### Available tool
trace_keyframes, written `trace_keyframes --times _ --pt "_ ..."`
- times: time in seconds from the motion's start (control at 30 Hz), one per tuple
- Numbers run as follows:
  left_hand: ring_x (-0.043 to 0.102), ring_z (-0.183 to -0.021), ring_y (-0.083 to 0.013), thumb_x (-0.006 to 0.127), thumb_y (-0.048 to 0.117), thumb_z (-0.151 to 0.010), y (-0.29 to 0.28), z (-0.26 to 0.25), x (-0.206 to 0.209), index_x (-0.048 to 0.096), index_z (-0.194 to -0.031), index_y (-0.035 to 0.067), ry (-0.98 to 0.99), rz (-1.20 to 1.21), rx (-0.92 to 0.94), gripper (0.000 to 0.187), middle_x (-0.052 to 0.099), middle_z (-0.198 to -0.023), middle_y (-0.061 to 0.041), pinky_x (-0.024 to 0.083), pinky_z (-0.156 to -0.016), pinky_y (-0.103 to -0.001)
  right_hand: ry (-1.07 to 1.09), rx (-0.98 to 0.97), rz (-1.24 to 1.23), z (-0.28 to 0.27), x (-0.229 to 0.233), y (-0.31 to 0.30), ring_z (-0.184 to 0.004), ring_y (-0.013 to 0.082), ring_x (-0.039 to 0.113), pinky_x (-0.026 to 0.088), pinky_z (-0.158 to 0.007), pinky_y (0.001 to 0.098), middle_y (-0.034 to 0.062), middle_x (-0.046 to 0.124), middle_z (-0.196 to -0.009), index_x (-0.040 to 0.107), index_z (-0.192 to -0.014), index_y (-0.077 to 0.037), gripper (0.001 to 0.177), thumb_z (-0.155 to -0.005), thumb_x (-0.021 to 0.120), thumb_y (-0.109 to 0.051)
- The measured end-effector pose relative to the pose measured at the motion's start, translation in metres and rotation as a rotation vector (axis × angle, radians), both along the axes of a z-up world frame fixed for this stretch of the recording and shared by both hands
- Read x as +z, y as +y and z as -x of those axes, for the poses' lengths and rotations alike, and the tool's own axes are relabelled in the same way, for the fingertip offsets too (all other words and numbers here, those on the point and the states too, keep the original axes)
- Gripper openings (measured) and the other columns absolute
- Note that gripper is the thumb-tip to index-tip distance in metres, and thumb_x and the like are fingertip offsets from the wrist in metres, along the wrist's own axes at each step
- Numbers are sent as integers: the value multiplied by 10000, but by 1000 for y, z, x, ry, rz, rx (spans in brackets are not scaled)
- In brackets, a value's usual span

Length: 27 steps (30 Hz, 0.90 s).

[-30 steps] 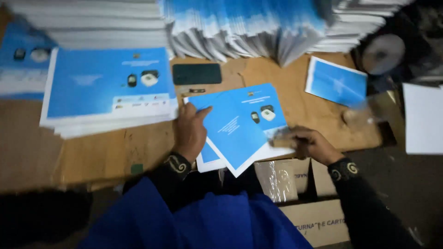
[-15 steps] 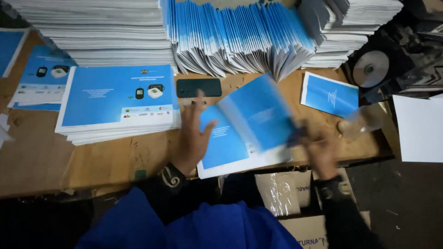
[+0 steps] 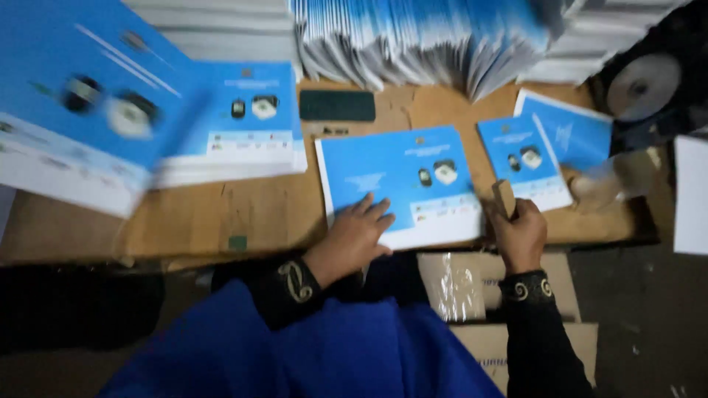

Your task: The person folds blue printed papers in half on a wooden table. They repeatedly pick up a paper, fold it, and place it on a growing stack. A second person is visible in the background handling similar papers.

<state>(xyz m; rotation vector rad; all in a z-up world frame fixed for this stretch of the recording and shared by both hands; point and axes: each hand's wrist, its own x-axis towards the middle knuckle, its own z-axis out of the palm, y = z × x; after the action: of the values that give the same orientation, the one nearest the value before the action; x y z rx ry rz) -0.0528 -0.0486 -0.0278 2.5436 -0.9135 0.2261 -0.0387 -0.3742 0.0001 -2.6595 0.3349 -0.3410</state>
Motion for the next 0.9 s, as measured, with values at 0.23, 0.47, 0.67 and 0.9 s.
trace_keyframes --times 0.23,0.47,0.67,0.9 --pt "569 -1191 -361 725 253 -820 43 -13 61 655 -1180 90 111 87 119 401 609 -1254 -120 488 -926 -438 205 -127 -222 10 -1 25 -907 451 650 505 -709 548 252 674 -858 663 -1137 18 551 -781 758 -391" --pt "535 -1196 -372 827 221 -723 43 -80 41 582 -1229 -29 51 19 252 615 558 -1252 -199 440 -1010 -436 114 -41 -90 22 25 46 -817 513 617 470 -688 545 306 593 -716 620 -845 100 411 -836 741 -292" --pt "579 -1057 -404 853 259 -693 39 -130 13 569 -1160 -78 211 25 315 642 564 -1098 -221 492 -916 -480 148 -92 -421 21 39 50 -806 483 636 508 -605 538 340 627 -859 608 -1112 126 492 -832 749 -252" --pt "629 -906 -308 899 433 -573 36 -126 29 667 -974 129 102 -97 445 554 625 -1011 -96 481 -725 -464 37 2 -80 -17 -19 -21 -896 369 649 464 -703 479 226 695 -996 678 -1240 8 442 -930 677 -306"
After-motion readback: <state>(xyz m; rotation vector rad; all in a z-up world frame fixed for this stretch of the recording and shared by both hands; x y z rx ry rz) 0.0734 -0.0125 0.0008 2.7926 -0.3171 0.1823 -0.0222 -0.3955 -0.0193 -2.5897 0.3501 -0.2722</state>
